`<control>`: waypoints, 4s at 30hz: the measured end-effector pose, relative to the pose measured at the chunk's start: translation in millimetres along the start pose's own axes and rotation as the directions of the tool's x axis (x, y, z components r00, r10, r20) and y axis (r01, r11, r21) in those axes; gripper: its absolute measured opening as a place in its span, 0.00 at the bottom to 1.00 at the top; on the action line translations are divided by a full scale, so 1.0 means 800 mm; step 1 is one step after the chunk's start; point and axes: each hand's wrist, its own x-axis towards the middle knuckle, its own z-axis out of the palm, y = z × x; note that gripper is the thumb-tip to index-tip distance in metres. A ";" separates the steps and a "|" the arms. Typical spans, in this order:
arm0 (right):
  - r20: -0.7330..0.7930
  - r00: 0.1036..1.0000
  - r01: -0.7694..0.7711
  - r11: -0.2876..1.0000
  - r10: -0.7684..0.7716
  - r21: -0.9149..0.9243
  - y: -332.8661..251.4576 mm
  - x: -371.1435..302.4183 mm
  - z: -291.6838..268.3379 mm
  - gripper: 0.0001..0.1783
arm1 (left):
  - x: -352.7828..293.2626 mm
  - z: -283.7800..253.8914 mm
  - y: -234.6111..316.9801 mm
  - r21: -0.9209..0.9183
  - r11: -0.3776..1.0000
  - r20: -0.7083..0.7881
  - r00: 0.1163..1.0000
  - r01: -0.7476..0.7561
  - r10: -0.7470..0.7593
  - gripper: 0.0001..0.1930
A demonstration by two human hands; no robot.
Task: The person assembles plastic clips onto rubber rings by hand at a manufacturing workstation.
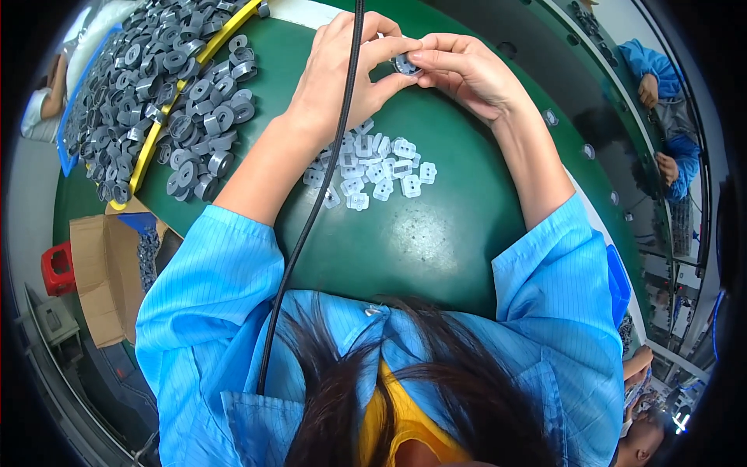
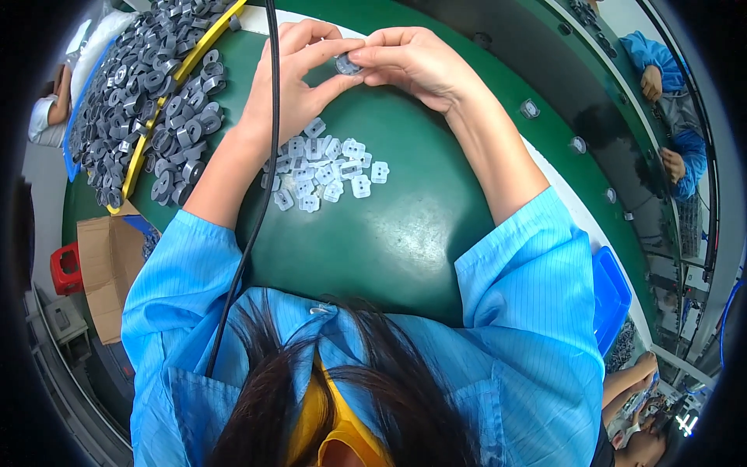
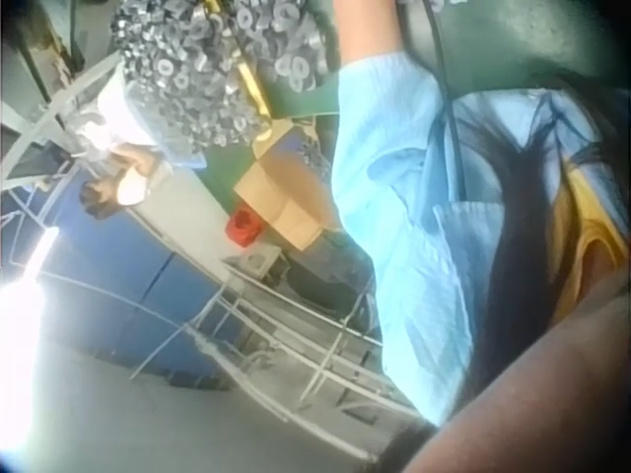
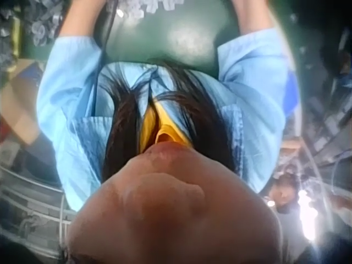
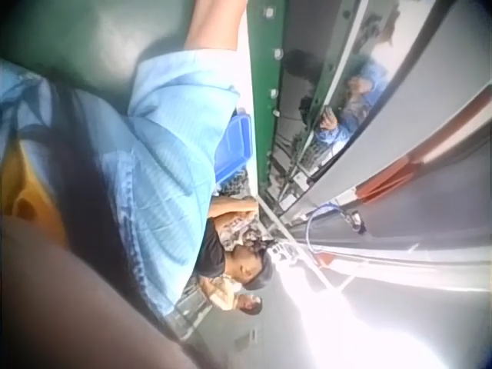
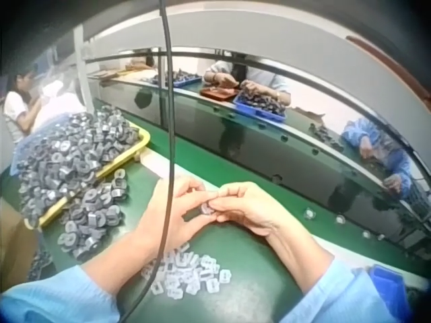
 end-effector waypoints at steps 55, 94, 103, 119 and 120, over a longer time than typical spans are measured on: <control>0.054 0.988 0.154 0.976 -0.148 -0.155 -0.029 -0.022 -0.004 0.16 | 0.013 -0.015 -0.001 -0.125 0.991 -0.042 0.998 -0.046 0.041 0.20; 0.025 0.917 0.329 0.721 -0.397 -0.610 0.024 0.000 0.013 0.20 | -0.073 -0.106 0.019 0.291 0.923 0.134 0.944 0.254 -0.302 0.24; 0.383 0.924 0.299 0.661 -0.019 -0.688 -0.012 -0.067 0.009 0.20 | -0.001 -0.085 -0.009 -0.732 0.074 0.406 0.521 0.677 -0.751 0.13; 0.279 0.611 0.542 0.134 -0.741 -0.830 0.011 0.034 0.014 0.15 | 0.015 -0.040 -0.054 -0.802 -0.266 0.569 0.549 0.535 -0.613 0.17; 0.253 0.638 0.538 0.186 -0.727 -0.822 0.022 0.026 0.001 0.14 | 0.009 -0.050 -0.051 -0.797 -0.271 0.578 0.554 0.539 -0.599 0.15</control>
